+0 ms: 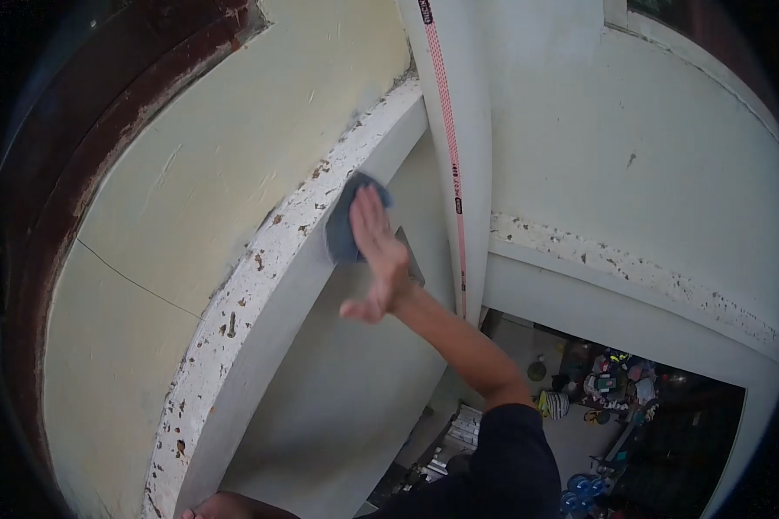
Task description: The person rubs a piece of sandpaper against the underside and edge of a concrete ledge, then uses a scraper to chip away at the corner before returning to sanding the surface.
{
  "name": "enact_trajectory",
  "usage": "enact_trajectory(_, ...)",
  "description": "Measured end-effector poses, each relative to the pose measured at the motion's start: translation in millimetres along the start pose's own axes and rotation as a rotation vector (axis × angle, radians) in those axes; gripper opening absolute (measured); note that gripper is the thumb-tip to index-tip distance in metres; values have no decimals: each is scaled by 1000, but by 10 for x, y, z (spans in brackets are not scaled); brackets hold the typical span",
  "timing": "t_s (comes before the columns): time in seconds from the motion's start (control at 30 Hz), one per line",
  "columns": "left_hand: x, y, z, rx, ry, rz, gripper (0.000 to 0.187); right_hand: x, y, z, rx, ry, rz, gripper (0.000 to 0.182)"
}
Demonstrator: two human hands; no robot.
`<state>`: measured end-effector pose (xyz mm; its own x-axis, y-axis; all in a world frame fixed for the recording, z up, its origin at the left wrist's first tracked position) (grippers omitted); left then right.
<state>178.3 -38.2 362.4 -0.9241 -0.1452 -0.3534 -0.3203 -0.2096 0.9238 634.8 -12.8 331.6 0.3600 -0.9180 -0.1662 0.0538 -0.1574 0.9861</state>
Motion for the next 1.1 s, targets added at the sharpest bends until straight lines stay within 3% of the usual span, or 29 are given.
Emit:
enact_trajectory(0.07, -22, 2, 3, 7, 9, 24, 35, 11, -141, -56, 144, -40, 219, 92)
enact_trajectory(0.1, -42, 4, 4, 8, 9, 45, 35, 64, -35, -365, -93, -91, 58, 94)
enact_trajectory(0.2, -72, 14, -4, -3, 2, 62, 36, 128, 216, -693, -163, -146, -66, 94)
enact_trajectory(0.27, -88, 22, -10, -13, -3, 66, 36, 65, 68, -277, -69, -142, -84, 92)
enact_trajectory(0.33, -96, 33, -21, -29, 7, 64, 36, -101, -28, 259, 79, -44, 81, 92)
enact_trajectory(0.4, -123, 44, -22, -30, 19, 91, 36, -27, -57, -159, 44, -62, 174, 92)
enact_trajectory(0.47, -139, 53, -19, -28, 18, 97, 36, 145, 185, -620, -133, -143, -51, 93)
enact_trajectory(0.57, -140, 71, -15, -28, 21, 76, 36, -110, 60, 21, -100, -85, -62, 96)
enact_trajectory(0.63, -139, 85, -11, -25, 36, 66, 36, -269, -140, 829, 70, 165, 107, 93)
enact_trajectory(0.67, -146, 96, -13, -30, 39, 71, 36, -251, -180, 774, 66, 167, 104, 93)
enact_trajectory(0.73, -137, 164, 12, -32, 14, 114, 37, -286, -302, 694, 387, 112, 352, 93)
enact_trajectory(0.83, -142, 153, 8, -6, 17, 132, 38, 11, 121, -239, -272, 18, -12, 98)
enact_trajectory(0.93, -89, 143, -11, 6, 27, 80, 39, -182, -32, 206, -173, 15, -98, 94)
enact_trajectory(0.97, -70, 136, -10, 10, 29, 61, 39, -353, -391, 411, 257, -2, 250, 99)
enact_trajectory(1.07, -63, 124, -10, 16, 23, 68, 39, -105, -85, 374, 285, -17, 361, 102)
enact_trajectory(1.1, -63, 121, -11, 15, 15, 70, 39, -10, 24, 2, 68, -89, 259, 101)
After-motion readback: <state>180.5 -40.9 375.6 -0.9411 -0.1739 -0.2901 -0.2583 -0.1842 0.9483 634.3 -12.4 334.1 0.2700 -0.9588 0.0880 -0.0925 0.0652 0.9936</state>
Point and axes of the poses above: each hand's wrist, its own y-axis towards the middle knuckle, its own x-axis out of the back of the hand, z = x × y, the point moved 6 cm from there along y, towards the middle knuckle, and after that the axes turned 14 degrees about x, right-handed, at the moved point
